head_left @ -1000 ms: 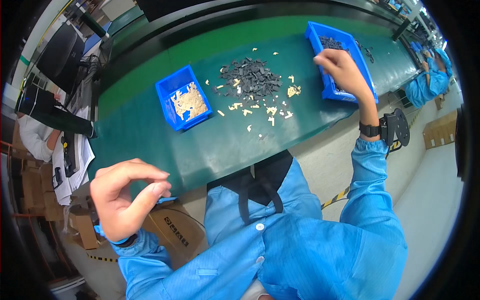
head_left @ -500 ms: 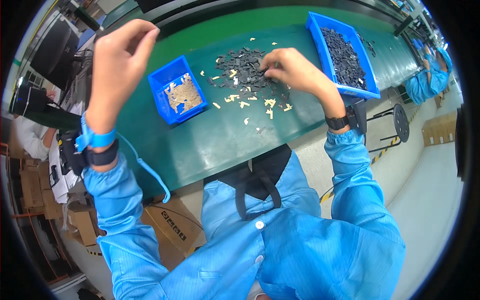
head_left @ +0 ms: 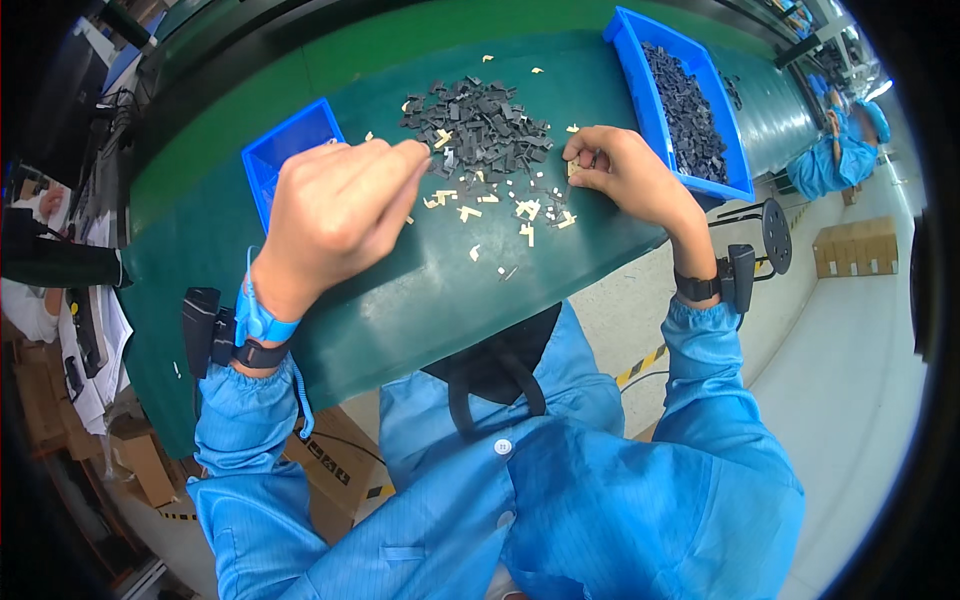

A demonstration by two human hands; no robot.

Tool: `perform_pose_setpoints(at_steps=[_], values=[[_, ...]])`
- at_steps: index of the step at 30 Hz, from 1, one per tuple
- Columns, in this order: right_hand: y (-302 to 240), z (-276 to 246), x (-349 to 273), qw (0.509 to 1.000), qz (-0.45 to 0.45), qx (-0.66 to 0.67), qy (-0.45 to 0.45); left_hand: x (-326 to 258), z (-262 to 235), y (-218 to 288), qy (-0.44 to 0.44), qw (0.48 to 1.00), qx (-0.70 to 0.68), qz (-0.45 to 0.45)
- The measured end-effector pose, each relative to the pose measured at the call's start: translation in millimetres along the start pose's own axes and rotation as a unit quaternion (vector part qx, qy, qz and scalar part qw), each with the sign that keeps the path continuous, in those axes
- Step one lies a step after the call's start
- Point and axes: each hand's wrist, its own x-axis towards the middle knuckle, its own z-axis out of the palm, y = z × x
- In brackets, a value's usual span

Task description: Assembling small plastic and rubber components on a workbench in a factory setting.

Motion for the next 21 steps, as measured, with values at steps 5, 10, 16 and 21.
perform_pose_setpoints(at_steps=[5,10,16,21], values=[[7,-2,3,0.997,0.034,0.04,-0.056,-22,11,10,0.028,0.999,-0.002,0.032],[8,6,-9,1.0,-0.021,0.02,0.009,-42,19,21,0.055,0.997,-0.006,0.054],[-9,17,-28,0.998,0.025,0.042,0.03,-51,24,24,0.027,0.997,-0.042,0.061],[-6,26,-31,0.996,0.041,0.058,0.049,-53,25,24,0.049,0.996,-0.049,0.06]])
